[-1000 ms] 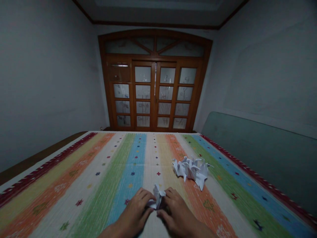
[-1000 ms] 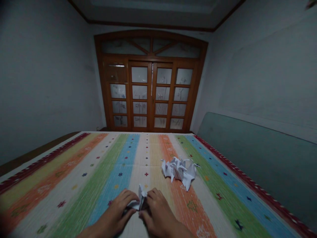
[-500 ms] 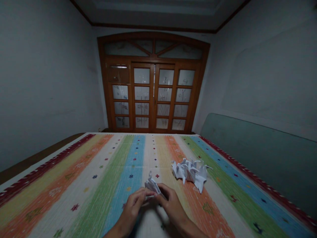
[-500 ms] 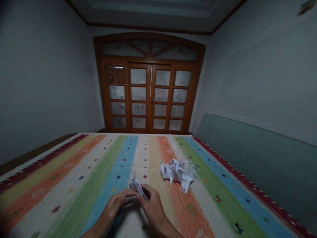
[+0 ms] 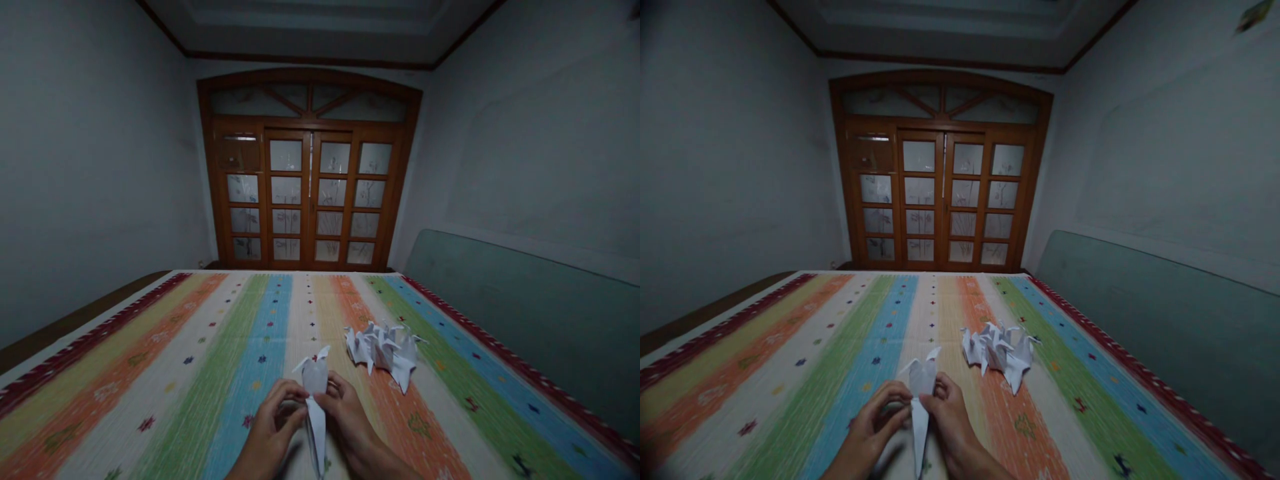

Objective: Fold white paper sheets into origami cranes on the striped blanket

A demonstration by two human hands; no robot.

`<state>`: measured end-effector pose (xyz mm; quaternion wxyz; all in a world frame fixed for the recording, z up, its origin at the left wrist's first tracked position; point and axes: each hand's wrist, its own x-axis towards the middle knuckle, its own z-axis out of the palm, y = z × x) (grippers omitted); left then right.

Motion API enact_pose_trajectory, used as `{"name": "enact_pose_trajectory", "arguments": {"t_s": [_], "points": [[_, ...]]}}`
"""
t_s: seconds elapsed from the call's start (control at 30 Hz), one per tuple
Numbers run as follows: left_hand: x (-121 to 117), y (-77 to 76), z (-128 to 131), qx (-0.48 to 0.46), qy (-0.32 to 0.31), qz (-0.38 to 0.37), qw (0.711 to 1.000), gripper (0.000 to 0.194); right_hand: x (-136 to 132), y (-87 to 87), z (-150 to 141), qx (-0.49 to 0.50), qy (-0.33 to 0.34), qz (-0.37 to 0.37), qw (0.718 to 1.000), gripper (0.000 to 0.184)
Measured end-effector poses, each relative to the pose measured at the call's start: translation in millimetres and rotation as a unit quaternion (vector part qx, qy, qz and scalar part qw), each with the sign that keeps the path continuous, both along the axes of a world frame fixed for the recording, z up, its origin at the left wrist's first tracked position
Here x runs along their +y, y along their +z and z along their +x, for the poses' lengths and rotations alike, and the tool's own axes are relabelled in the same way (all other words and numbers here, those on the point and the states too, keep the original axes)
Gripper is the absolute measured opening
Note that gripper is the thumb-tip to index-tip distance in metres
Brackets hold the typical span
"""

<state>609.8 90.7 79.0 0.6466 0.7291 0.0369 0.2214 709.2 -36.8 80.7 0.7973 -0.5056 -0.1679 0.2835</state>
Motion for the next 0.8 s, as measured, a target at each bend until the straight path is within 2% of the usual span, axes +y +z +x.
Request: {"name": "enact_pose_trajectory", "arguments": {"t_s": [0.1,0.33,0.47,0.6,0.8], "points": [[-3,-3.2,6,0.03,0.02,-0.032,0.999,0.028,2,-3.4,4,-0.038,-0.021,-0.012,0.999,0.036],[-3,-15.3,13,0.042,0.018,-0.121,0.992,0.051,6,-13.0,8,-0.106,-0.063,-0.046,0.991,0.04],[-1,-12.1,10,0.034,0.039,-0.133,0.99,0.054,8,-21.1,5,-0.101,-0.061,-0.029,0.993,0.051],[2,-7.8,9,0.034,0.014,-0.163,0.986,0.06,6,-26.0,2,-0.067,-0.045,-0.013,0.997,0.064],[4,-11.4,10,0.036,-0.015,-0.182,0.983,0.057,4,-27.8,0,-0.073,-0.042,-0.005,0.996,0.064]]}}
